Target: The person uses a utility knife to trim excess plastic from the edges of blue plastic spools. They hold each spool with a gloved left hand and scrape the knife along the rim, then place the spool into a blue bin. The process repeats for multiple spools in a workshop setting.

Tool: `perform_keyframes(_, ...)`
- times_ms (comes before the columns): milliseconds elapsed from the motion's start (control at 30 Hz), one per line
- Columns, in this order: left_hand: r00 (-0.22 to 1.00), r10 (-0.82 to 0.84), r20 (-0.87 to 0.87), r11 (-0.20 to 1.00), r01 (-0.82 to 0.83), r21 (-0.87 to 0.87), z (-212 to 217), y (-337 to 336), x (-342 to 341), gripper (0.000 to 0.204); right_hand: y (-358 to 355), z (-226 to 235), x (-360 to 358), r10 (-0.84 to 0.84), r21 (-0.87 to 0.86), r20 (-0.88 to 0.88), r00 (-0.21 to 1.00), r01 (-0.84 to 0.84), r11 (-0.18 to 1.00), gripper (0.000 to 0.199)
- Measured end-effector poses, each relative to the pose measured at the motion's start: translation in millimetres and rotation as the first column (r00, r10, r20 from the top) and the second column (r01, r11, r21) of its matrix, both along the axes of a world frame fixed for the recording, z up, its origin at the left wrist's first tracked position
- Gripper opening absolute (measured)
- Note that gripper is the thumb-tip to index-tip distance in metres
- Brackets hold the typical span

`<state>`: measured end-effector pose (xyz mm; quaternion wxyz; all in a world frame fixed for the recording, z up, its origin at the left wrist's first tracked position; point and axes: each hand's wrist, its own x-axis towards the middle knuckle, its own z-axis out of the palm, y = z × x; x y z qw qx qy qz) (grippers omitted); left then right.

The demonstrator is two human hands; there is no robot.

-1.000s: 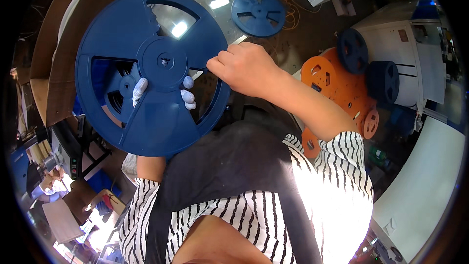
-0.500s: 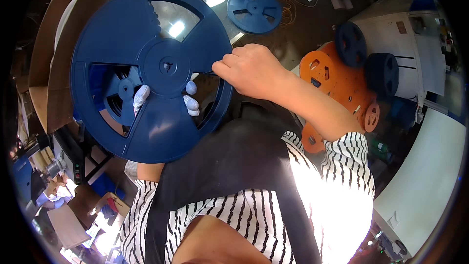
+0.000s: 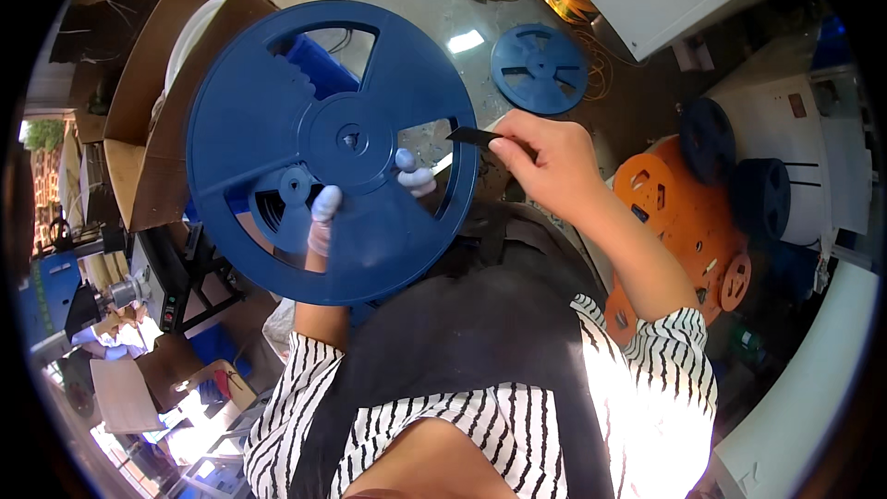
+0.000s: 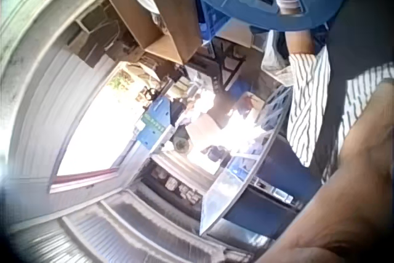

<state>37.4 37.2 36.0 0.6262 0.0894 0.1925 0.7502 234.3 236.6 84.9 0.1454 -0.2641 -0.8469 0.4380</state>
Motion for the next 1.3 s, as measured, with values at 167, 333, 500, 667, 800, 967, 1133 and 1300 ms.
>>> perform_keyframes(167,0.506,0.183,-0.843,0.962,-0.27,0.047,-3.5,35.7,-18.8,0.074,4.4,-4.3,-13.3,-0.157,-0.674,-0.07,0.985,0.069,0.735,0.019)
perform_keyframes(333,0.275,0.237,-0.932,0.942,-0.3,0.151,-59.9,47.7,-51.9,0.081,-11.8,12.8,-31.0,0.023,-0.676,0.03,0.999,0.003,0.737,0.029)
perform_keyframes(500,0.265,0.239,-0.934,0.951,-0.26,0.169,-60.1,45.5,-51.9,0.081,-26.8,36.6,-41.1,0.254,-0.409,0.132,0.958,-0.181,0.895,0.037)
perform_keyframes(667,-0.398,0.296,-0.869,0.864,-0.277,0.421,-27.7,41.3,-44.2,0.077,-35.1,46.6,-48.7,0.321,-0.168,0.147,0.936,-0.296,0.94,0.033)
perform_keyframes(800,-0.353,0.378,-0.856,0.854,-0.226,0.469,-38.2,44.7,-41.8,0.077,-38.7,49.6,-46.4,0.358,-0.033,0.193,0.913,-0.359,0.933,0.031)
perform_keyframes(967,-0.28,0.401,-0.872,0.853,-0.234,0.467,-41.1,40.0,-37.0,0.076,-43.0,49.2,-34.4,0.415,-0.015,0.159,0.896,-0.418,0.908,0.034)
perform_keyframes(1133,-0.148,0.273,-0.951,0.882,-0.357,0.309,-34.4,28.5,-25.4,0.077,-50.5,49.9,-21.9,0.463,-0.117,0.163,0.871,-0.449,0.886,0.035)
perform_keyframes(1300,-0.193,0.384,-0.903,0.868,-0.257,0.424,-51.8,31.2,-36.5,0.077,-66.2,55.8,-6.4,0.509,-0.089,0.138,0.85,-0.501,0.861,0.032)
